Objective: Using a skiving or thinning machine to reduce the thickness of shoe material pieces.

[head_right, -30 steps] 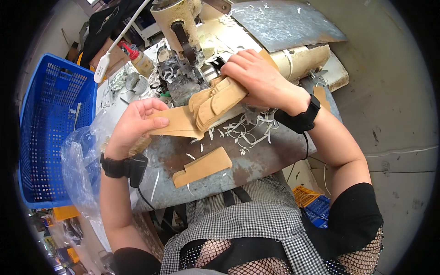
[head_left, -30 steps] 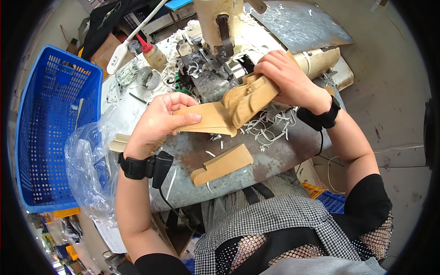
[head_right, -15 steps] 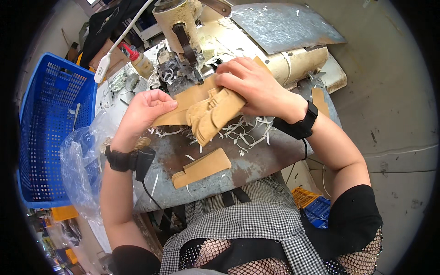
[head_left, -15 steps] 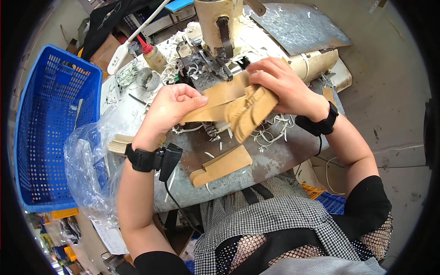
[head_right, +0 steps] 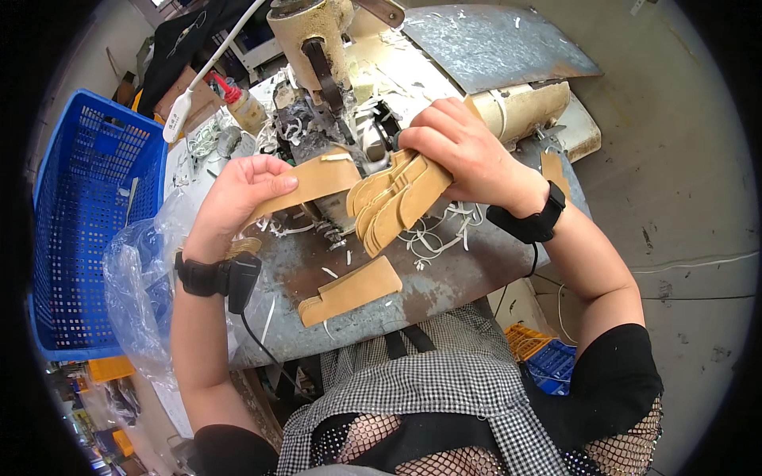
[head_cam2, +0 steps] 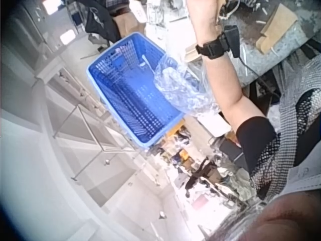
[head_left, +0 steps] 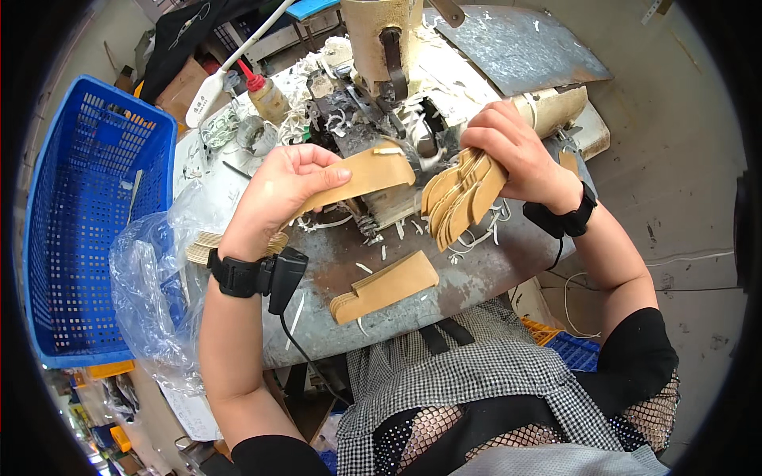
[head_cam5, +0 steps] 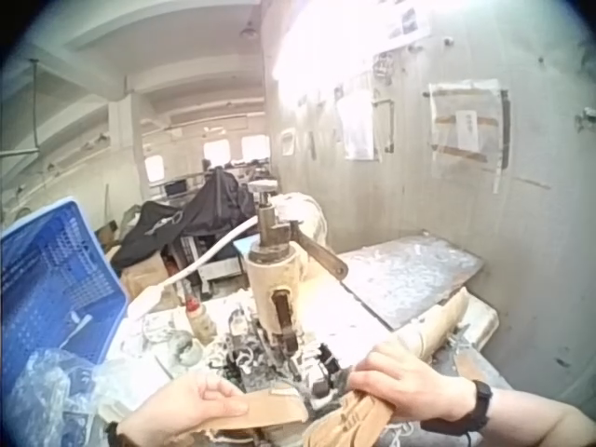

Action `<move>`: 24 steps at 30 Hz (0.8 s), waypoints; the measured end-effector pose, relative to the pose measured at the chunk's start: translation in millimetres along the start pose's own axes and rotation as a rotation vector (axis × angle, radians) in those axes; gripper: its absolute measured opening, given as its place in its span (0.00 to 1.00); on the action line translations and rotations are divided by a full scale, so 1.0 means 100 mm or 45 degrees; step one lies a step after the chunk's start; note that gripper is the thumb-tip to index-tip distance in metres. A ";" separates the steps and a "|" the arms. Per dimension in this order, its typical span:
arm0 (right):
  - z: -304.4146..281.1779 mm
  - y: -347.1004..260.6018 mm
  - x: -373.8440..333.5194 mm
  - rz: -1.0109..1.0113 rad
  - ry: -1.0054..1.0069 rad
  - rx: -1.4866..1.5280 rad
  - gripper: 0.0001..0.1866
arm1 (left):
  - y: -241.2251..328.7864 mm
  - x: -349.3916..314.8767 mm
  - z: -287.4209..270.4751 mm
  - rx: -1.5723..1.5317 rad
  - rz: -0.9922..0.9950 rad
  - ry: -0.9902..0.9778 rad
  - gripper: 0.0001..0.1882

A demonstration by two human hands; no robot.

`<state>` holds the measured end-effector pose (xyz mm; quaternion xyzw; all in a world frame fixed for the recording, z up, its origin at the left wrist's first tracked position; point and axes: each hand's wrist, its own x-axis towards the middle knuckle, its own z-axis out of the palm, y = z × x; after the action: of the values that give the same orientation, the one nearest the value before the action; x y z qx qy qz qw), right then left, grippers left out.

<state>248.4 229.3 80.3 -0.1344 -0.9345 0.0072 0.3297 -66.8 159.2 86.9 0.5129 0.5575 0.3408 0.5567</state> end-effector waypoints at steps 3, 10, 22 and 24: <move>0.05 -0.06 0.06 0.000 -0.104 0.020 0.26 | 0.04 0.05 0.03 0.019 -0.016 0.001 0.14; 0.17 0.07 0.13 0.088 -0.222 -0.150 0.29 | 0.11 0.03 0.21 -0.033 0.030 0.032 0.14; -0.22 -0.41 -0.02 0.883 0.422 2.111 0.30 | 0.08 -0.26 0.98 -0.113 0.249 -0.248 0.18; -0.15 -0.42 -0.04 0.982 0.507 2.423 0.29 | 0.07 -0.25 1.12 -0.125 0.287 -0.308 0.21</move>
<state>250.4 186.9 94.0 -0.1071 -0.3657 0.8223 0.4227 39.2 115.8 83.8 0.5818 0.4081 0.3637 0.6023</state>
